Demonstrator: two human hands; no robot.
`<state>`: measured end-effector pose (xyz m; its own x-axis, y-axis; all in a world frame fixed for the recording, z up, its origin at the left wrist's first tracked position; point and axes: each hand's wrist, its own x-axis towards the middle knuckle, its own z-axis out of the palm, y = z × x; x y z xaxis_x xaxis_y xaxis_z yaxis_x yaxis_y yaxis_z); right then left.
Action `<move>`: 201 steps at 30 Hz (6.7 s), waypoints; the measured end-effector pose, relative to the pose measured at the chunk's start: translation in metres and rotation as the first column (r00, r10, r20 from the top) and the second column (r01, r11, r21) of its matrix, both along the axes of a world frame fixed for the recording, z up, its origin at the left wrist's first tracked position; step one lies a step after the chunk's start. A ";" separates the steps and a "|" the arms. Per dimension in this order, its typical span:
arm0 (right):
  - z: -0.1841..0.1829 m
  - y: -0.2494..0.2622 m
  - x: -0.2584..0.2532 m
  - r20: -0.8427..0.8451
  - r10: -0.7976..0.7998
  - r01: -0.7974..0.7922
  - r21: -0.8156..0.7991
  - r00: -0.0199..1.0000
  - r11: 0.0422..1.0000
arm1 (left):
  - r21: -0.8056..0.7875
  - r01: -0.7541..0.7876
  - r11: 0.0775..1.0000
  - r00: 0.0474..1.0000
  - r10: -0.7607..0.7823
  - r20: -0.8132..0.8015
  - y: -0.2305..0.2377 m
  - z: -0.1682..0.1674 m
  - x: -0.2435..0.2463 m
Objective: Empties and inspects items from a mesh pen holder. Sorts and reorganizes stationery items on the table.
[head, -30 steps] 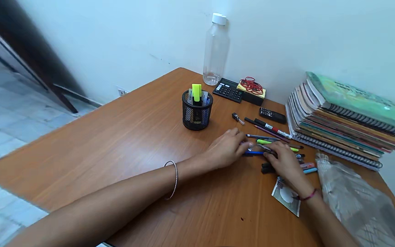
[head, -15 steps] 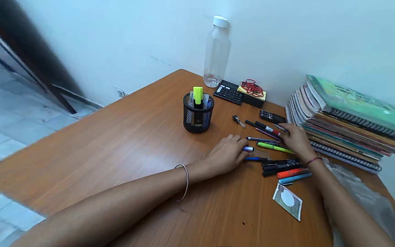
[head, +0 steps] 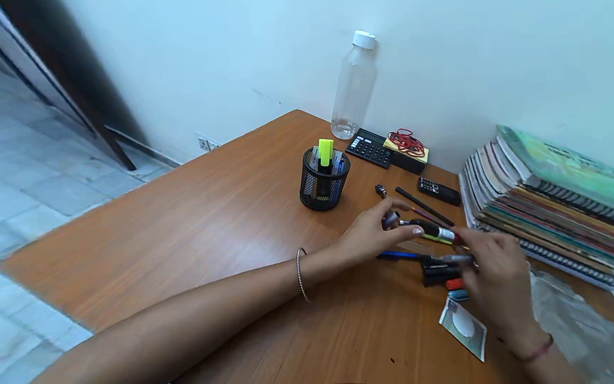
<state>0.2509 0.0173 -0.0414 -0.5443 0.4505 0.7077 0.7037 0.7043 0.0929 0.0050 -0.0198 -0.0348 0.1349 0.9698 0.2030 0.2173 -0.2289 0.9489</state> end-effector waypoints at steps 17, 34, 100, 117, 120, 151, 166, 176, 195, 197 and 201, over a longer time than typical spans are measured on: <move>0.013 -0.097 -0.020 -0.494 -0.028 -0.335 -0.630 0.869 0.701 | -0.181 0.365 0.913 0.851 -0.248 0.463 -0.019 0.008 0.010; 0.025 -0.106 0.003 -0.139 0.077 -0.102 -0.189 0.987 0.977 | -0.097 -0.012 0.995 0.831 0.064 0.553 -0.004 0.038 -0.025; 0.003 -0.071 0.006 -0.550 -0.236 -0.262 -0.677 0.801 0.688 | 0.392 -0.704 0.592 0.688 0.705 0.171 0.005 0.091 -0.139; 0.004 -0.050 0.024 -0.698 -0.466 -0.303 -0.681 0.544 0.666 | 0.290 -0.493 0.821 0.679 0.571 -0.462 0.032 0.054 -0.118; 0.008 -0.046 0.032 -0.686 -0.466 -0.263 -0.679 0.558 0.685 | 0.384 -0.490 0.783 0.630 0.622 -0.465 0.026 0.056 -0.109; -0.016 -0.024 0.052 0.109 -0.040 0.098 -0.613 0.993 0.784 | 0.395 0.269 0.879 0.705 0.099 -0.702 -0.025 -0.033 0.025; -0.015 -0.060 0.012 0.010 0.145 -0.137 -0.268 0.989 0.954 | 0.558 0.321 0.765 0.782 0.119 -0.612 -0.031 -0.026 0.028; 0.012 -0.072 0.006 0.003 0.048 -0.021 -0.875 0.999 0.483 | 0.613 0.491 0.618 0.664 0.190 -0.723 -0.022 -0.034 0.025; 0.032 -0.045 0.050 -0.357 -0.079 -0.324 -0.906 0.931 0.273 | 0.793 0.205 0.574 0.695 0.485 -0.531 0.005 -0.004 -0.021; 0.010 -0.045 0.043 -0.138 -0.055 -0.083 -0.818 0.989 0.569 | 0.695 0.294 0.656 0.685 0.363 -0.631 -0.001 -0.017 -0.007; -0.009 -0.043 0.034 0.060 -0.043 0.073 -0.727 0.997 0.683 | 0.561 0.404 0.723 0.649 0.206 -0.733 -0.010 -0.030 0.008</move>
<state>0.2844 -0.0254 -0.0509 -0.5163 0.8473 0.1242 0.7525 0.5181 -0.4066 0.0131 -0.0301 -0.0652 0.6104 0.5948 0.5231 0.6606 -0.7467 0.0783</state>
